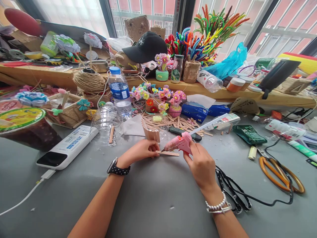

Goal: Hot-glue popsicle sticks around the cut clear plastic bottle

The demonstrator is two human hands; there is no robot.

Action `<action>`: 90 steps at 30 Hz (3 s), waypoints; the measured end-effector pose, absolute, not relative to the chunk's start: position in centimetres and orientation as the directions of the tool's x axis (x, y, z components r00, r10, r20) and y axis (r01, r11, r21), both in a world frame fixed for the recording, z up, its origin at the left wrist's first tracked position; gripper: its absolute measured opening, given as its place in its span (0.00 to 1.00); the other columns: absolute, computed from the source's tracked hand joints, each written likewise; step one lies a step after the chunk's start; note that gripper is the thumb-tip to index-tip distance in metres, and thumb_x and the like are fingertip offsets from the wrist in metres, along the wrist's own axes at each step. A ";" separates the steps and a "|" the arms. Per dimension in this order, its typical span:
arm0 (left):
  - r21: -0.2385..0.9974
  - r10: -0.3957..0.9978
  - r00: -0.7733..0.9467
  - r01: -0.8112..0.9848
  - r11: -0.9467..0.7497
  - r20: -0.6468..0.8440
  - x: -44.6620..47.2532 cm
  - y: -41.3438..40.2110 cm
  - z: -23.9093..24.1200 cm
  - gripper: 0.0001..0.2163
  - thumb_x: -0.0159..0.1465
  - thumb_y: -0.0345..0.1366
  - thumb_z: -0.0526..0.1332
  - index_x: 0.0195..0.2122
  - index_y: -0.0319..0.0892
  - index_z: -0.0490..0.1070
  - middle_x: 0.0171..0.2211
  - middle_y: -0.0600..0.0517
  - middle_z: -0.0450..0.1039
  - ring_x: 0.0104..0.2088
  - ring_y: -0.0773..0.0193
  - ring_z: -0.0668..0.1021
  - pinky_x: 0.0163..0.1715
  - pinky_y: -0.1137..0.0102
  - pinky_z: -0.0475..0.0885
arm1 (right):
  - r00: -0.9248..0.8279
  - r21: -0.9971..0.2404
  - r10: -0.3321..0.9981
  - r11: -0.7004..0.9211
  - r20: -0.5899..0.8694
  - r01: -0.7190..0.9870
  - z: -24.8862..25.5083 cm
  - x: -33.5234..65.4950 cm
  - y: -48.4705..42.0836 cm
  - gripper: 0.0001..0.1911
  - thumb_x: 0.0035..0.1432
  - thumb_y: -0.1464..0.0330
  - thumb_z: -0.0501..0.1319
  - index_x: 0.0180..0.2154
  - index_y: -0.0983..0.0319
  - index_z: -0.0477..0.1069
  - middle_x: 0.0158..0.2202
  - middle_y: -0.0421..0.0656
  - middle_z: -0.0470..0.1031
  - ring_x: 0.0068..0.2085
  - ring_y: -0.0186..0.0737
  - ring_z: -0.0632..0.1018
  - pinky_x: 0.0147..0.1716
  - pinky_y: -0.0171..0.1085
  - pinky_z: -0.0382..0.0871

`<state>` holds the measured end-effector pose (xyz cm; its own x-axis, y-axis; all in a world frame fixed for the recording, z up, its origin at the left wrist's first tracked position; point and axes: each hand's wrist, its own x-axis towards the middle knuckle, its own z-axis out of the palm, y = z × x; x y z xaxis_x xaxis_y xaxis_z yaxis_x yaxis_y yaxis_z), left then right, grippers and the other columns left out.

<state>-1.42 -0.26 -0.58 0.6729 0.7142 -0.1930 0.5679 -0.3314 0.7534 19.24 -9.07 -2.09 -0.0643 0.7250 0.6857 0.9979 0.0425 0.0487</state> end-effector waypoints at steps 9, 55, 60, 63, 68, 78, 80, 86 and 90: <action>0.768 0.712 0.677 0.553 -0.324 -0.187 -1.4 -0.2 -0.9 0.09 0.52 0.40 0.55 0.29 0.39 0.68 0.23 0.54 0.72 0.24 0.67 0.72 0.25 0.76 0.62 | -0.072 0.078 0.708 0.024 0.703 0.997 -1.9 19.3 -9.1 0.13 0.51 0.67 0.54 0.39 0.65 0.66 0.25 0.40 0.69 0.27 0.33 0.69 0.24 0.31 0.58; 0.752 0.721 0.663 0.576 -0.321 -0.200 -1.4 -0.1 -0.8 0.09 0.51 0.40 0.56 0.28 0.40 0.68 0.22 0.54 0.72 0.24 0.67 0.73 0.23 0.76 0.62 | -0.088 0.170 0.704 -0.047 0.705 0.984 -1.8 19.6 -9.1 0.14 0.50 0.66 0.54 0.38 0.65 0.67 0.26 0.41 0.70 0.27 0.34 0.70 0.24 0.32 0.56; 0.757 0.719 0.667 0.568 -0.322 -0.194 -1.4 -0.2 -0.7 0.09 0.51 0.39 0.56 0.28 0.40 0.68 0.23 0.54 0.72 0.25 0.67 0.73 0.23 0.76 0.62 | -0.078 0.161 0.724 -0.046 0.686 0.986 -1.7 19.9 -9.2 0.15 0.50 0.66 0.54 0.39 0.66 0.67 0.26 0.41 0.70 0.28 0.34 0.70 0.25 0.32 0.57; 0.751 0.723 0.667 0.569 -0.335 -0.183 -1.4 -0.3 -0.6 0.09 0.51 0.39 0.55 0.28 0.40 0.68 0.23 0.54 0.72 0.24 0.67 0.73 0.23 0.76 0.62 | -0.071 0.159 0.727 -0.053 0.683 0.986 -1.7 20.0 -9.2 0.15 0.50 0.66 0.54 0.39 0.66 0.67 0.26 0.41 0.70 0.28 0.34 0.70 0.24 0.32 0.56; 0.760 0.726 0.665 0.560 -0.330 -0.175 -1.5 -0.3 -0.7 0.08 0.51 0.38 0.55 0.28 0.40 0.68 0.22 0.54 0.72 0.24 0.68 0.73 0.23 0.77 0.62 | -0.066 0.173 0.728 -0.073 0.683 0.982 -1.6 20.2 -9.4 0.15 0.50 0.65 0.54 0.39 0.66 0.67 0.25 0.41 0.70 0.28 0.34 0.69 0.24 0.32 0.55; 0.760 0.723 0.668 0.559 -0.331 -0.176 -1.5 -0.2 -0.8 0.08 0.52 0.39 0.55 0.27 0.40 0.68 0.22 0.54 0.72 0.24 0.67 0.73 0.24 0.76 0.62 | -0.051 0.175 0.714 -0.101 0.699 0.979 -1.3 20.7 -9.3 0.13 0.49 0.65 0.55 0.36 0.64 0.67 0.24 0.39 0.68 0.26 0.32 0.68 0.22 0.31 0.54; 0.761 0.726 0.664 0.561 -0.326 -0.178 -1.5 -0.2 -0.8 0.08 0.52 0.39 0.55 0.27 0.40 0.68 0.22 0.54 0.72 0.24 0.67 0.73 0.24 0.76 0.62 | -0.055 0.177 0.714 -0.098 0.698 0.979 -1.3 20.7 -9.3 0.14 0.49 0.64 0.55 0.37 0.64 0.67 0.24 0.39 0.69 0.26 0.32 0.68 0.22 0.31 0.54; 0.764 0.725 0.664 0.560 -0.319 -0.184 -1.5 -0.2 -0.8 0.09 0.52 0.40 0.55 0.27 0.40 0.68 0.22 0.54 0.72 0.24 0.67 0.73 0.24 0.76 0.62 | -0.065 0.182 0.711 -0.089 0.700 0.979 -1.4 20.6 -9.3 0.14 0.49 0.64 0.54 0.37 0.64 0.67 0.23 0.39 0.68 0.26 0.33 0.68 0.22 0.31 0.54; 0.762 0.720 0.670 0.559 -0.328 -0.181 -1.5 -0.2 -0.7 0.10 0.52 0.41 0.55 0.28 0.40 0.69 0.22 0.54 0.72 0.24 0.67 0.73 0.23 0.76 0.62 | -0.088 0.185 0.715 -0.059 0.693 0.981 -1.3 20.4 -9.3 0.13 0.49 0.65 0.55 0.36 0.65 0.68 0.24 0.39 0.69 0.26 0.32 0.68 0.22 0.31 0.55</action>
